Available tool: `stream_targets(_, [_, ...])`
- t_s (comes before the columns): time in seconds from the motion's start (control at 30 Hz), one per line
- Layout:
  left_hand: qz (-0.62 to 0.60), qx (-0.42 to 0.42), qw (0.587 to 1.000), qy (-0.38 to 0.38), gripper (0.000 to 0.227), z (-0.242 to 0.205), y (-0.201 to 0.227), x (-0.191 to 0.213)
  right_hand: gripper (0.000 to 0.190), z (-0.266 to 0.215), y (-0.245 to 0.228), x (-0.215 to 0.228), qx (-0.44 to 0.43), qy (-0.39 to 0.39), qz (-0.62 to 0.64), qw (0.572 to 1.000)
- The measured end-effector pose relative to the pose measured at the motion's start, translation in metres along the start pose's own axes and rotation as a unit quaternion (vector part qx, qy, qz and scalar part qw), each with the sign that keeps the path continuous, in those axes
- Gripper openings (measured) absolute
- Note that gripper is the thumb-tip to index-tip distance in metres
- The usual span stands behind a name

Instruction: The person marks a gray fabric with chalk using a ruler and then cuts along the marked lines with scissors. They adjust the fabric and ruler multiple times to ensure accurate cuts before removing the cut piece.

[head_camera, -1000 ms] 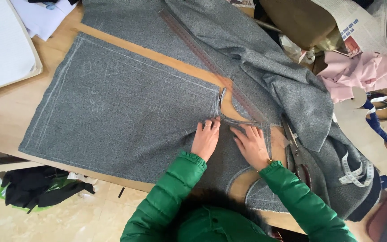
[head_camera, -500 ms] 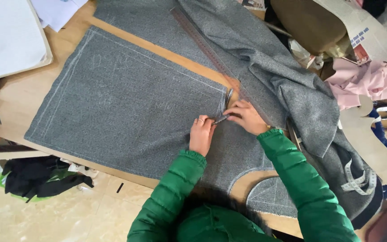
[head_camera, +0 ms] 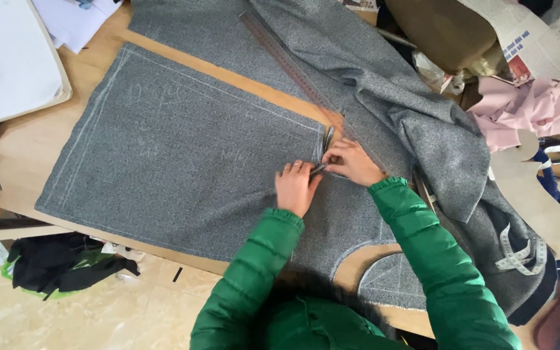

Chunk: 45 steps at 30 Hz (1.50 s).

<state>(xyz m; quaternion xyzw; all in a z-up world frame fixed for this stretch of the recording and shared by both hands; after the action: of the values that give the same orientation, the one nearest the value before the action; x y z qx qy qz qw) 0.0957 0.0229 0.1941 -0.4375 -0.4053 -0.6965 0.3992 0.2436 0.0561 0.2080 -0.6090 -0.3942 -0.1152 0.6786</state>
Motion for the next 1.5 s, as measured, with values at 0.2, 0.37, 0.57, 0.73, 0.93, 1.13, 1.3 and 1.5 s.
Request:
stream_targets(0.2, [-0.043,-0.020,0.998,0.040,0.017,-0.001,0.005,-0.017,0.029,-0.009,-0.019,0.018,-0.027,-0.035,0.102,0.994])
stream_targets(0.37, [-0.064,-0.027,0.996,0.060,0.015,-0.003,0.005,-0.010,0.028,-0.006,-0.013,0.013,0.021,-0.036,0.102,0.994])
stream_targets(0.57, [-0.101,-0.001,0.994,0.035,0.030,-0.026,-0.019,0.007,0.019,-0.005,-0.012,0.008,0.064,-0.012,0.056,0.996])
stream_targets(0.73, [-0.039,0.063,0.995,0.062,0.042,-0.058,-0.061,0.029,0.018,-0.005,-0.008,0.006,0.057,-0.016,0.058,0.997])
stream_targets(0.93, [-0.030,0.013,0.994,0.108,0.016,-0.057,-0.060,0.060,0.019,-0.004,0.000,0.005,0.055,-0.022,0.049,0.997])
stream_targets(1.13, [-0.055,0.009,0.993,0.103,0.009,-0.049,-0.058,0.062,0.020,-0.001,0.005,0.004,0.068,-0.008,0.037,0.997])
stream_targets(1.3, [-0.032,0.053,0.995,0.084,0.002,-0.043,-0.058,0.069,0.021,0.004,0.000,0.006,0.076,-0.006,0.037,0.996])
stream_targets(1.5, [-0.016,0.092,0.995,0.035,0.010,-0.039,-0.067,0.044,0.019,0.010,0.013,0.001,0.037,-0.022,0.039,0.998])
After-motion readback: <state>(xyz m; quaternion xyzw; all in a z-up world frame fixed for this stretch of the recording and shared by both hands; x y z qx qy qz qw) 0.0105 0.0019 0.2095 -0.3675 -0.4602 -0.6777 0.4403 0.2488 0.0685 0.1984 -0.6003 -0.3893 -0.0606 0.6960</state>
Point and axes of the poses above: each hand's wrist, its own z-axis towards the middle knuckle, its own x-axis out of the back of the hand, y = z × x, the point moved 9 cm from there along z, towards the middle knuckle, and after that the axes turned 11 degrees about z, right-handed, at the moved point
